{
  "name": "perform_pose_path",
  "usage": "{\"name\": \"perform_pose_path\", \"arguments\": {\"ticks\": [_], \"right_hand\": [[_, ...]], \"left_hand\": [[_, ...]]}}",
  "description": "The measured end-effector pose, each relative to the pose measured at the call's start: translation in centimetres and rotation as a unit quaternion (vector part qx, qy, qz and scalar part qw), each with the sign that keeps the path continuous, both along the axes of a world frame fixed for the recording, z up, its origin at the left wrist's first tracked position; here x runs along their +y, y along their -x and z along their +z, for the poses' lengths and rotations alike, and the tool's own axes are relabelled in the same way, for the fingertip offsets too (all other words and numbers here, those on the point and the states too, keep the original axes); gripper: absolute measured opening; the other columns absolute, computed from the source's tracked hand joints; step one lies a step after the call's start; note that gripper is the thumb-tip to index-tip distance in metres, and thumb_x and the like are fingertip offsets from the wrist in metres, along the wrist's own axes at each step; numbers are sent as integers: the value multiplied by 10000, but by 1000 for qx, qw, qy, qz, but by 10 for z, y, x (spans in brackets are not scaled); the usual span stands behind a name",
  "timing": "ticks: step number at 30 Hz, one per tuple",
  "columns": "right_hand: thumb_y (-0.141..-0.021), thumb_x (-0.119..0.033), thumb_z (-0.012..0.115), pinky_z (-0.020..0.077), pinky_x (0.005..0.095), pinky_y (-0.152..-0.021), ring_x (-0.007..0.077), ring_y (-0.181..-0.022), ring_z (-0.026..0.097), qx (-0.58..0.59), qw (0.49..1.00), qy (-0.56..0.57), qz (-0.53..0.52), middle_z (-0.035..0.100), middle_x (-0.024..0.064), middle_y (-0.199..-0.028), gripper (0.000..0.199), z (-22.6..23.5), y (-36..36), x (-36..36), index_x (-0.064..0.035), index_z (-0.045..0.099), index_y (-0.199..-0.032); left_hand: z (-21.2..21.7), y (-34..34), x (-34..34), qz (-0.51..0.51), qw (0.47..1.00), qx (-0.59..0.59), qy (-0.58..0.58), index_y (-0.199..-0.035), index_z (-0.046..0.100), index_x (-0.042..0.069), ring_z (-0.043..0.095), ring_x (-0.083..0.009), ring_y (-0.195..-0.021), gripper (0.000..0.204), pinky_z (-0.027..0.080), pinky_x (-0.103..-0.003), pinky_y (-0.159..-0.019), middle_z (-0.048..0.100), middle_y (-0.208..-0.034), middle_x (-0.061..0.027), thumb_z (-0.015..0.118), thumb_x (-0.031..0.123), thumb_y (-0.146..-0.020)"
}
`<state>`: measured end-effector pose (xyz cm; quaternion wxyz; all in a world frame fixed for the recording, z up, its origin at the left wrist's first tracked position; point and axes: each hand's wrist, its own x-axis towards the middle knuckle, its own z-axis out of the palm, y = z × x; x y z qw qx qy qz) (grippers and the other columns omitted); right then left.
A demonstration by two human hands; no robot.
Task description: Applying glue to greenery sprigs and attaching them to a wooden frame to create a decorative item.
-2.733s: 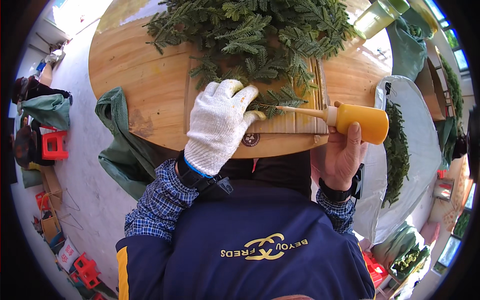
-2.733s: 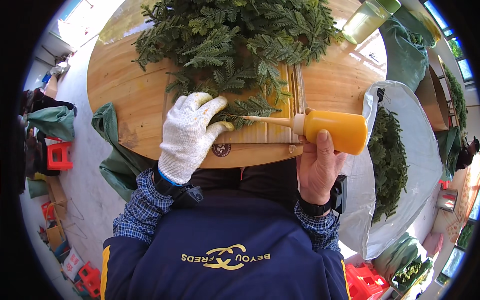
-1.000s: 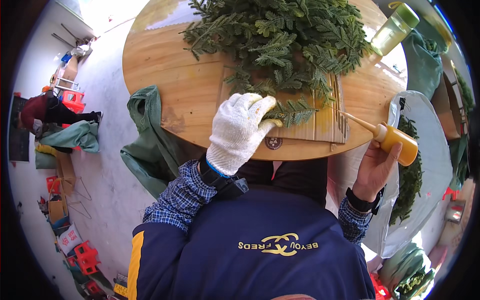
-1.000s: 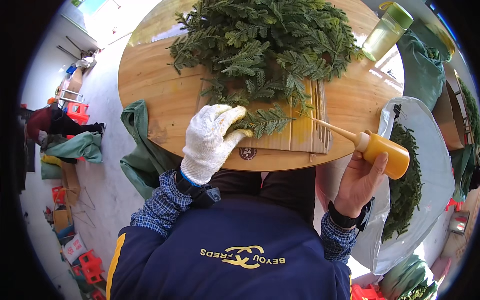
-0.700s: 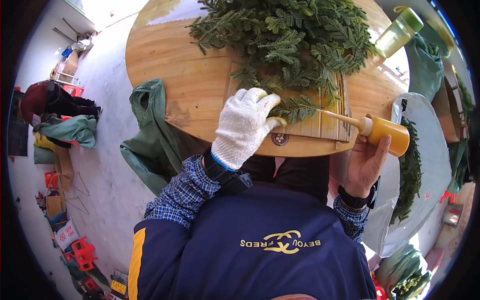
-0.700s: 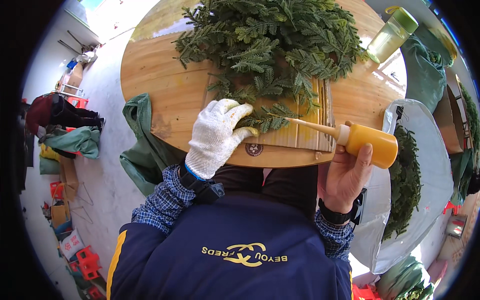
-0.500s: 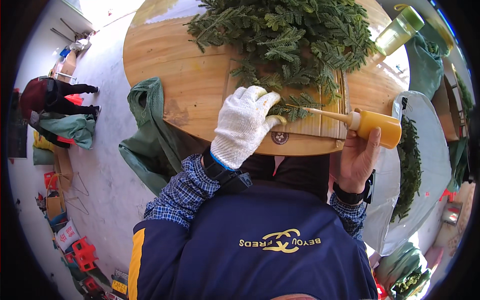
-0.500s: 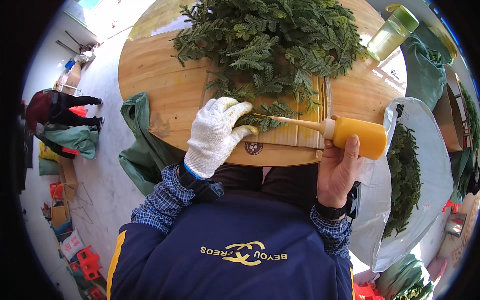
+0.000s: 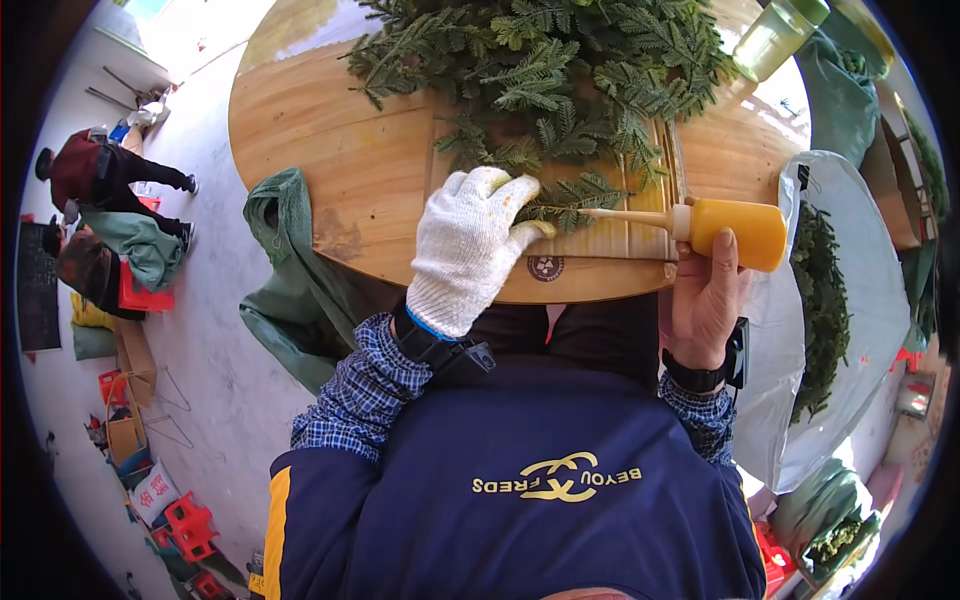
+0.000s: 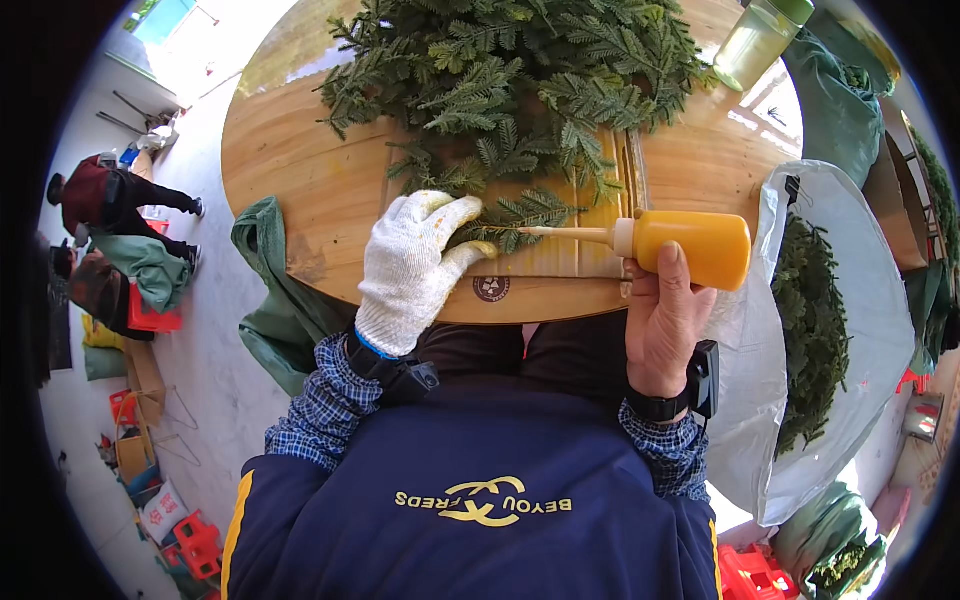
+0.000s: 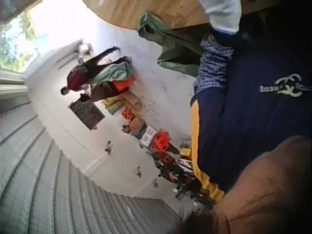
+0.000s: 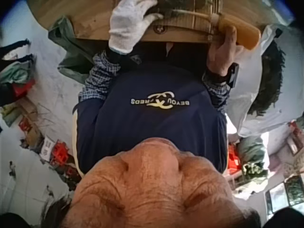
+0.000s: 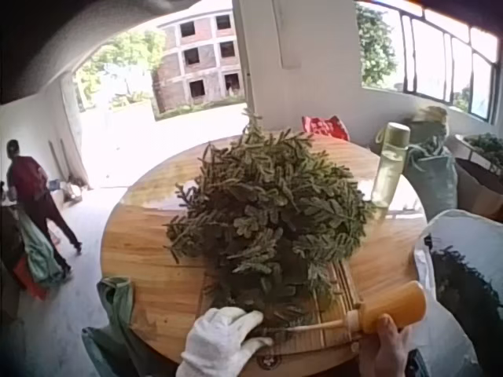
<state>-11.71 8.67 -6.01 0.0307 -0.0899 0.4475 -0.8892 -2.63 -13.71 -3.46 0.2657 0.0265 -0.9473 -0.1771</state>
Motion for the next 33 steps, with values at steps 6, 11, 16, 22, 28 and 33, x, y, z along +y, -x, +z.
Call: {"name": "perform_pose_path", "arguments": {"ticks": [6,11,16,22,28,33], "right_hand": [[-946,-176,576,527,295,-775,241,-998,624,8,1000,3,-23,602,180,-1157,344,-2,6,17,-35,476,-1244],[-943,-199,585,527,277,-774,242,-1019,619,-2,998,27,-61,605,165,-1156,359,1,13,37,-6,485,-1228],[-941,-214,589,526,268,-774,237,-1032,613,-19,993,67,-99,605,162,-1160,370,3,17,44,10,491,-1217],[-939,-220,592,525,265,-774,231,-1033,610,-28,995,80,-57,600,179,-1161,375,3,14,37,6,489,-1220],[-940,-222,590,524,264,-775,229,-1032,606,-36,995,87,-40,593,186,-1166,383,3,14,34,5,481,-1229],[-943,-226,585,522,266,-772,225,-1030,603,-40,995,83,-41,589,186,-1171,387,0,16,35,3,477,-1236]], "left_hand": [[0,-1,-1,12,1000,3,9,-1007,648,106,562,-257,-859,377,481,-369,-758,595,-932,-57,767,252,-681],[-1,-4,-3,14,1000,17,18,-1007,650,112,565,-253,-863,368,479,-371,-765,600,-936,-52,765,244,-683],[10,-16,-5,-4,999,52,0,-1036,660,103,586,-261,-891,402,490,-364,-773,625,-967,-66,783,203,-667],[20,-32,-46,56,989,139,-10,-1059,660,107,613,-243,-887,412,500,-354,-789,650,-966,-59,783,160,-669],[22,-51,-121,245,964,104,1,-1064,659,91,617,-266,-899,400,506,-357,-795,653,-1008,-77,781,208,-701],[27,-48,-118,305,926,75,208,-1080,656,124,606,-274,-905,408,506,-367,-776,630,-1023,-78,778,236,-707]]}}
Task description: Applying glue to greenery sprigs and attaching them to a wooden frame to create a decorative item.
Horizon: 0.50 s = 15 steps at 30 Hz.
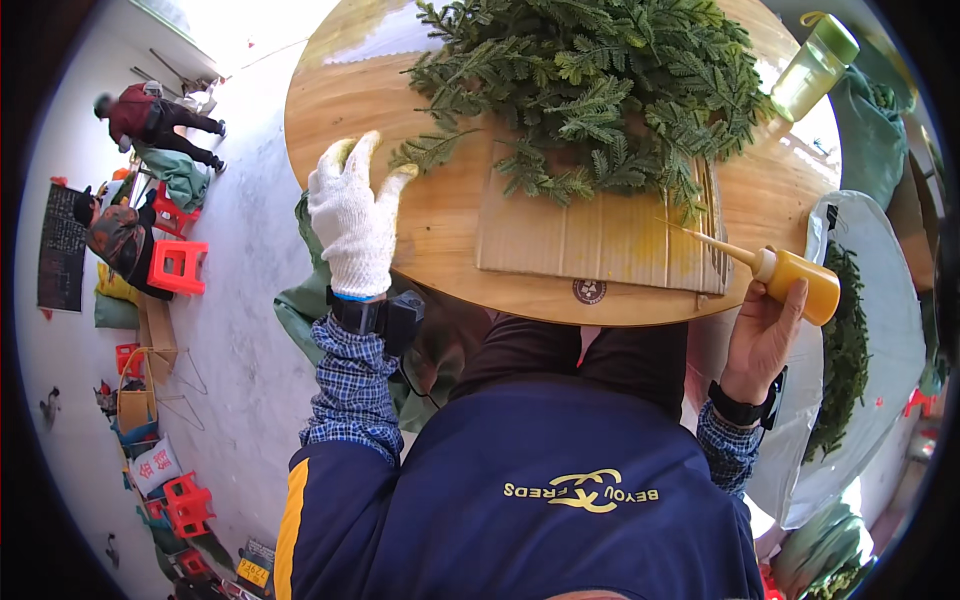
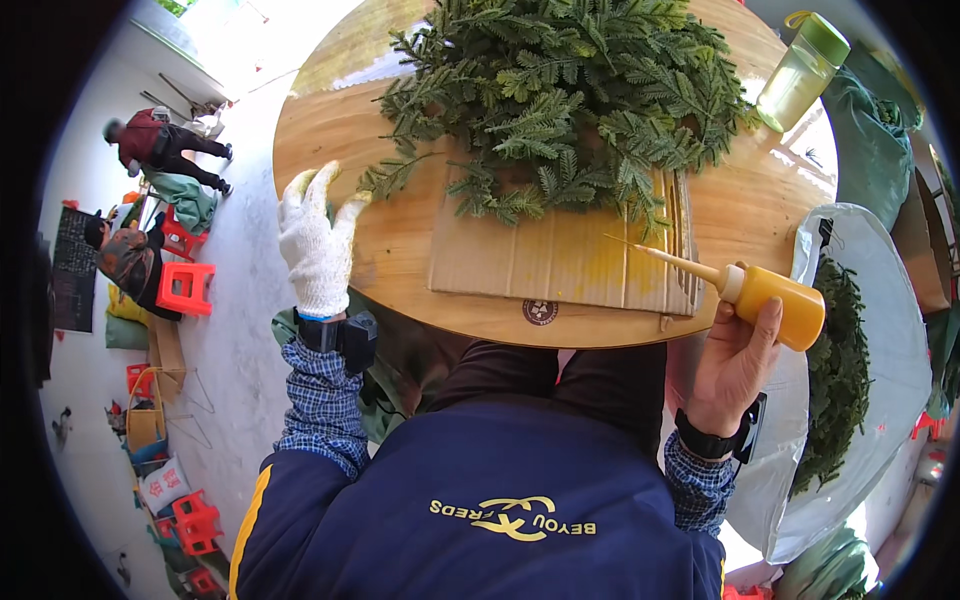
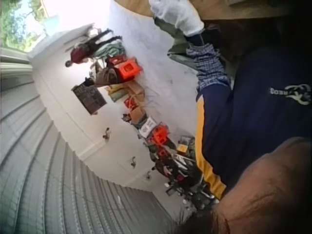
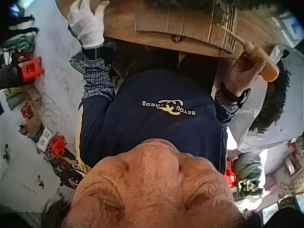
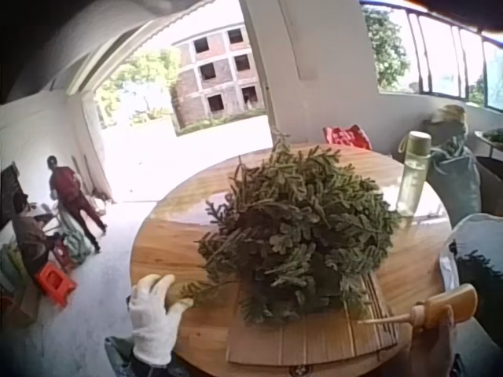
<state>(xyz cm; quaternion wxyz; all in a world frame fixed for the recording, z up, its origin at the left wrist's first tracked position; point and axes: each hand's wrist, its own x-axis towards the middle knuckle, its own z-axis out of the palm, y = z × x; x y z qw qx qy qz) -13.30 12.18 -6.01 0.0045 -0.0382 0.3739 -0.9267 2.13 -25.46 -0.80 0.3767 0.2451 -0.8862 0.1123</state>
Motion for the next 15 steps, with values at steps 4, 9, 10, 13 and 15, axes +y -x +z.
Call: {"name": "perform_pose_path", "arguments": {"ticks": [4,9,10,13,15], "right_hand": [[-944,-232,584,518,261,-762,221,-1027,601,-6,1000,-7,-10,587,188,-1173,391,0,-1,-3,-1,478,-1241],[-944,-236,584,515,259,-755,207,-1015,602,-8,1000,-5,-5,592,164,-1177,385,3,-5,-5,-12,485,-1242],[-944,-237,584,515,259,-756,204,-1012,603,-8,1000,-2,-6,593,157,-1177,382,3,-6,-4,-15,489,-1240],[-945,-239,583,515,260,-756,200,-1007,604,-8,1000,9,-6,596,144,-1177,376,3,-6,-3,-19,495,-1237],[-946,-242,581,514,263,-757,197,-1005,604,-6,1000,14,-3,599,133,-1176,369,4,-6,-1,-22,501,-1232]], "left_hand": [[-1,24,40,-140,988,33,-54,-1069,654,150,600,-276,-894,423,506,-375,-747,600,-974,-72,783,273,-686],[0,53,87,-220,959,-71,-165,-1031,659,148,613,-260,-831,380,514,-355,-706,594,-945,-86,775,272,-691],[-3,55,86,-216,957,-94,-167,-1027,661,146,617,-258,-818,362,515,-352,-701,598,-945,-91,768,254,-698],[-6,55,79,-209,953,-143,-165,-1019,665,142,625,-254,-793,328,518,-346,-690,607,-946,-101,754,219,-712],[-3,49,65,-223,953,-82,-187,-1008,671,122,637,-258,-816,286,521,-339,-720,626,-980,-109,727,144,-728]]}}
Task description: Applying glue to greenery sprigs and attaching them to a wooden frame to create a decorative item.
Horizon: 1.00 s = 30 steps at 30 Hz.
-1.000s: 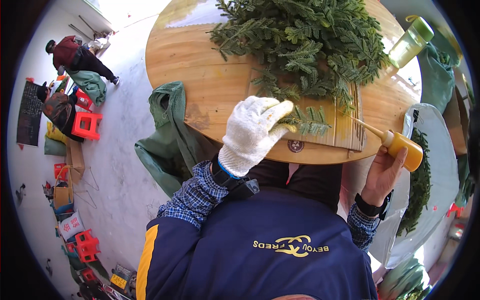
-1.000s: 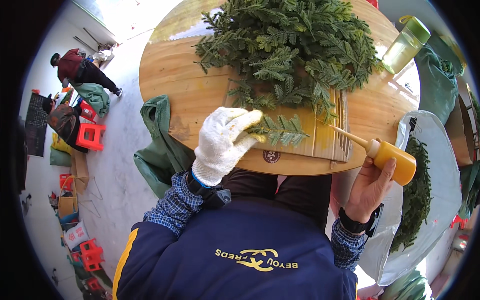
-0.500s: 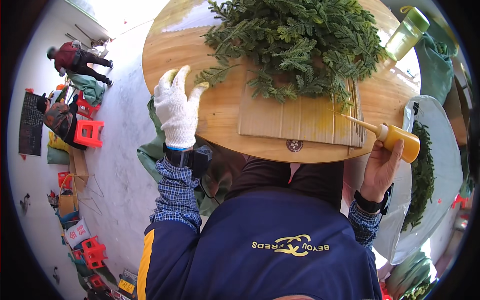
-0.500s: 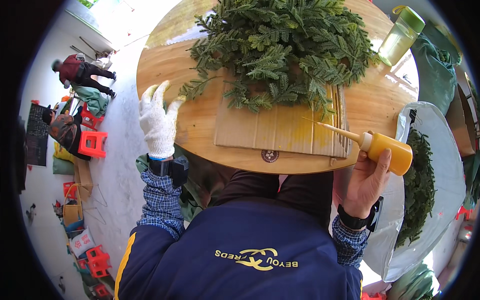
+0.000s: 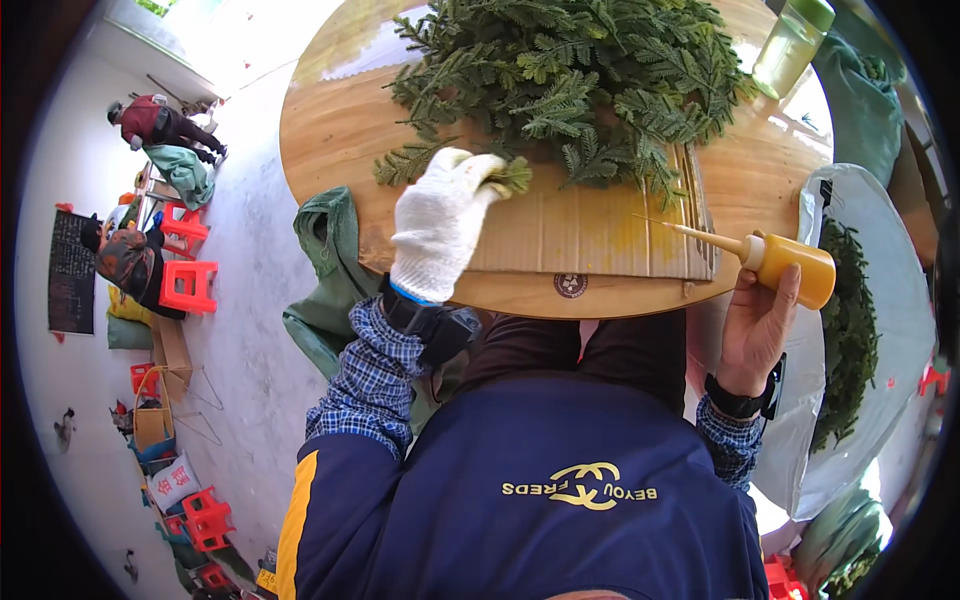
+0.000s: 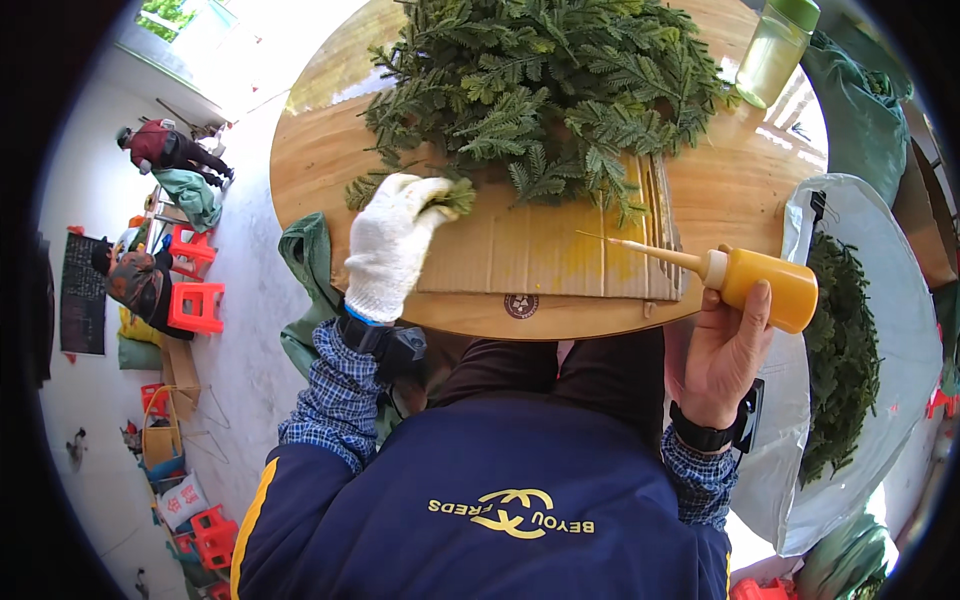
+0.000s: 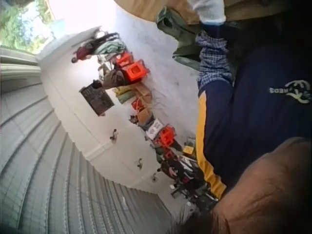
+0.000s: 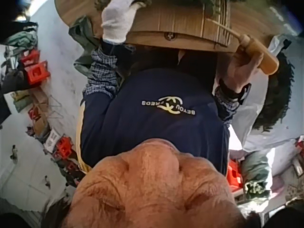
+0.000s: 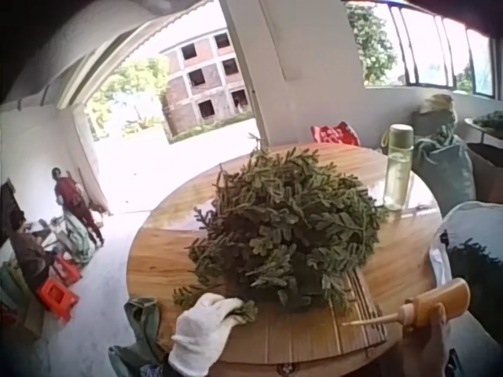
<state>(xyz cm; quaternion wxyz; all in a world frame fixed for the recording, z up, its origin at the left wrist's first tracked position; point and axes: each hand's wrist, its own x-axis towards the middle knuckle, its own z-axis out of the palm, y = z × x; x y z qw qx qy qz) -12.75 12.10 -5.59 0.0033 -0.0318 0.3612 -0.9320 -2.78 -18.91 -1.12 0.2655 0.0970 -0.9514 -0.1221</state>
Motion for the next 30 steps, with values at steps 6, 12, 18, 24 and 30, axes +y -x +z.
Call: {"name": "perform_pose_path", "arguments": {"ticks": [6,12,18,24,30], "right_hand": [[-947,-247,580,513,266,-754,198,-1008,603,-8,1000,23,5,599,143,-1171,368,-1,2,6,-19,506,-1226],[-945,-244,581,512,275,-761,216,-1041,591,-10,999,41,10,587,158,-1185,389,-1,0,9,-12,483,-1241],[-940,-242,589,507,276,-773,235,-1058,583,-15,998,68,-4,576,166,-1197,409,4,-2,13,-8,465,-1252],[-937,-246,594,504,287,-779,247,-1062,581,2,994,110,7,568,179,-1205,416,5,-2,15,-14,461,-1256],[-937,-247,594,504,293,-783,252,-1066,581,-9,995,102,9,564,190,-1205,417,3,1,14,-15,460,-1256]], "left_hand": [[14,-21,-34,-2,983,63,-171,-994,678,81,647,-256,-917,273,523,-324,-792,650,-1040,-117,661,-10,-738],[27,-22,-7,-118,981,92,-123,-972,684,70,639,-254,-970,277,521,-312,-840,651,-1066,-104,619,-72,-743],[29,1,28,-227,965,109,-73,-978,686,84,620,-263,-1017,252,514,-313,-877,647,-1085,-94,603,-36,-773],[-3,27,25,-344,934,-3,-100,-1006,691,80,579,-249,-1103,237,480,-321,-945,641,-1127,-94,561,-16,-832],[-1,21,20,-294,955,16,21,-1055,673,59,587,-236,-1087,242,479,-328,-945,641,-1139,-90,581,-18,-844]]}}
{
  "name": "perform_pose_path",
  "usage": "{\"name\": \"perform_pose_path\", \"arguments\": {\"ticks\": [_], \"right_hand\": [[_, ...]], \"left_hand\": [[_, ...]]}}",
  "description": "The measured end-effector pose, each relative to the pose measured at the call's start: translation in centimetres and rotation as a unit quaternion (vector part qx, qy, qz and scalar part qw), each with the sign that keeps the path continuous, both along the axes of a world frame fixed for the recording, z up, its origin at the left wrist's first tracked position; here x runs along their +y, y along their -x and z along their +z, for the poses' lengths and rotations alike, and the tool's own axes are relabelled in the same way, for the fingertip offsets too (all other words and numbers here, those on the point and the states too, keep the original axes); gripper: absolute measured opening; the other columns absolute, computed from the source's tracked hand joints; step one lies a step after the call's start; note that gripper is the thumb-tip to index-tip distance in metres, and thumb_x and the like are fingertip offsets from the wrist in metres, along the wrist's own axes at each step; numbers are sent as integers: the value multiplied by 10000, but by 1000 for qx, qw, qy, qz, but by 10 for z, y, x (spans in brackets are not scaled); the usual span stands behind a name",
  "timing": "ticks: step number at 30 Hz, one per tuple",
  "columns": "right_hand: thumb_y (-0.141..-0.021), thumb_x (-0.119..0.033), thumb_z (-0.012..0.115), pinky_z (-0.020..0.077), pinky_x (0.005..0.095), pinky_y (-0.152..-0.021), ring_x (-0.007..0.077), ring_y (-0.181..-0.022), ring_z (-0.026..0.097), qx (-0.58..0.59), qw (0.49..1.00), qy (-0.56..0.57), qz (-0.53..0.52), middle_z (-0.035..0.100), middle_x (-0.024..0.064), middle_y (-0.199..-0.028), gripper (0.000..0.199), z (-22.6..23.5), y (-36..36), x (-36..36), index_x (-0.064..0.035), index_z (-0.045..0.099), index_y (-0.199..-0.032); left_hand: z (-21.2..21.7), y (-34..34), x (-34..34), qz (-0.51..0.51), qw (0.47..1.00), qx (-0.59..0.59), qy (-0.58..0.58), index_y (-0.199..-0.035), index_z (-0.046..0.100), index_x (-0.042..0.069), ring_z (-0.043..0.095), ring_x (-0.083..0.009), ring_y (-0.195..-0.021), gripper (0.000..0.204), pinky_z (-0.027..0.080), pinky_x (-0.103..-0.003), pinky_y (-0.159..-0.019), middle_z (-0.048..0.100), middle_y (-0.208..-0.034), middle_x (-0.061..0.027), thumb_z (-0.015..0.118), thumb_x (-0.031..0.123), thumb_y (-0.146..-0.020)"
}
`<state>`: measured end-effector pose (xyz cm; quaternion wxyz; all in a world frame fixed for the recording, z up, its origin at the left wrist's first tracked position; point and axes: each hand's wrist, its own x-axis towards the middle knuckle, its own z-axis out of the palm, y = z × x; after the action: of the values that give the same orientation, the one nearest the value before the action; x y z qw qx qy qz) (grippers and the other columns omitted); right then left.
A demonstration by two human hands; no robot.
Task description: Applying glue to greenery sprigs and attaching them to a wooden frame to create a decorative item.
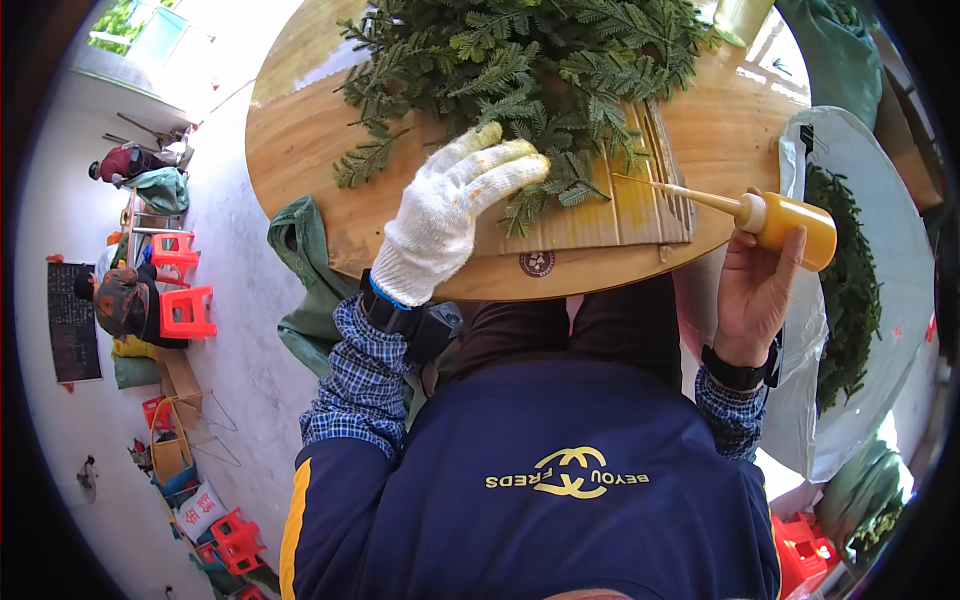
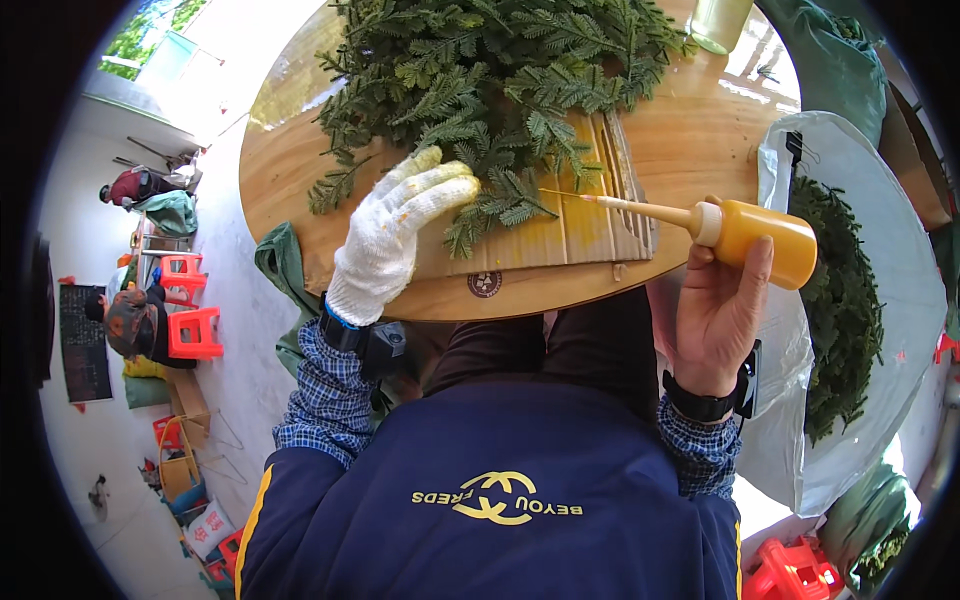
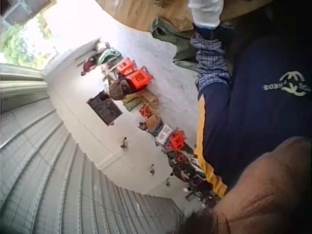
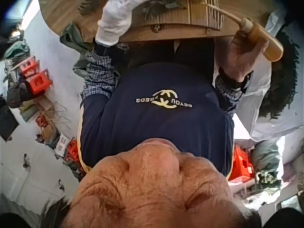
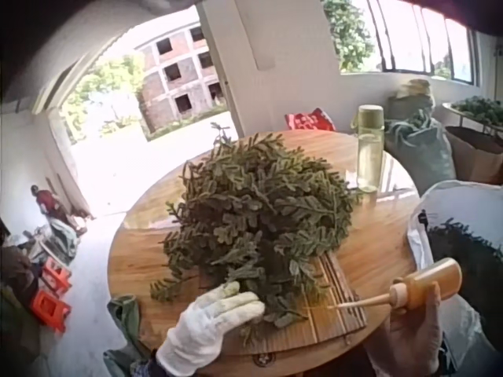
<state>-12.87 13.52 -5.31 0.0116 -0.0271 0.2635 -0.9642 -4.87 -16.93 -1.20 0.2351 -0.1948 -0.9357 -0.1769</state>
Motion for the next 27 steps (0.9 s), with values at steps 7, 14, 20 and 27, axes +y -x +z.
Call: {"name": "perform_pose_path", "arguments": {"ticks": [7,14,20,27], "right_hand": [[-940,-245,589,502,292,-791,255,-1076,577,-9,1000,-4,19,562,188,-1208,410,-5,3,-3,-14,464,-1255],[-943,-248,584,533,293,-772,287,-1100,581,0,1000,4,17,583,169,-1190,380,-5,2,-5,-17,488,-1230],[-942,-252,587,535,293,-777,276,-1085,590,-1,1000,-4,22,589,171,-1176,381,-2,0,-8,-12,494,-1222],[-944,-255,581,509,300,-782,257,-1086,576,-20,998,-24,48,574,175,-1203,397,-1,-2,-22,-25,473,-1249]], "left_hand": [[1,-24,37,129,977,77,-148,-1051,675,151,605,-228,-945,302,494,-339,-818,660,-1028,-23,705,93,-755],[-22,-4,24,157,986,59,13,-1003,679,163,600,-235,-906,283,485,-354,-787,645,-964,-22,739,177,-727],[-23,-12,25,142,984,78,70,-988,673,178,601,-234,-887,271,463,-374,-810,650,-956,-22,740,209,-728],[-21,-4,37,224,970,14,-89,-1001,656,138,612,-243,-899,293,448,-374,-826,665,-944,-13,744,239,-740]]}}
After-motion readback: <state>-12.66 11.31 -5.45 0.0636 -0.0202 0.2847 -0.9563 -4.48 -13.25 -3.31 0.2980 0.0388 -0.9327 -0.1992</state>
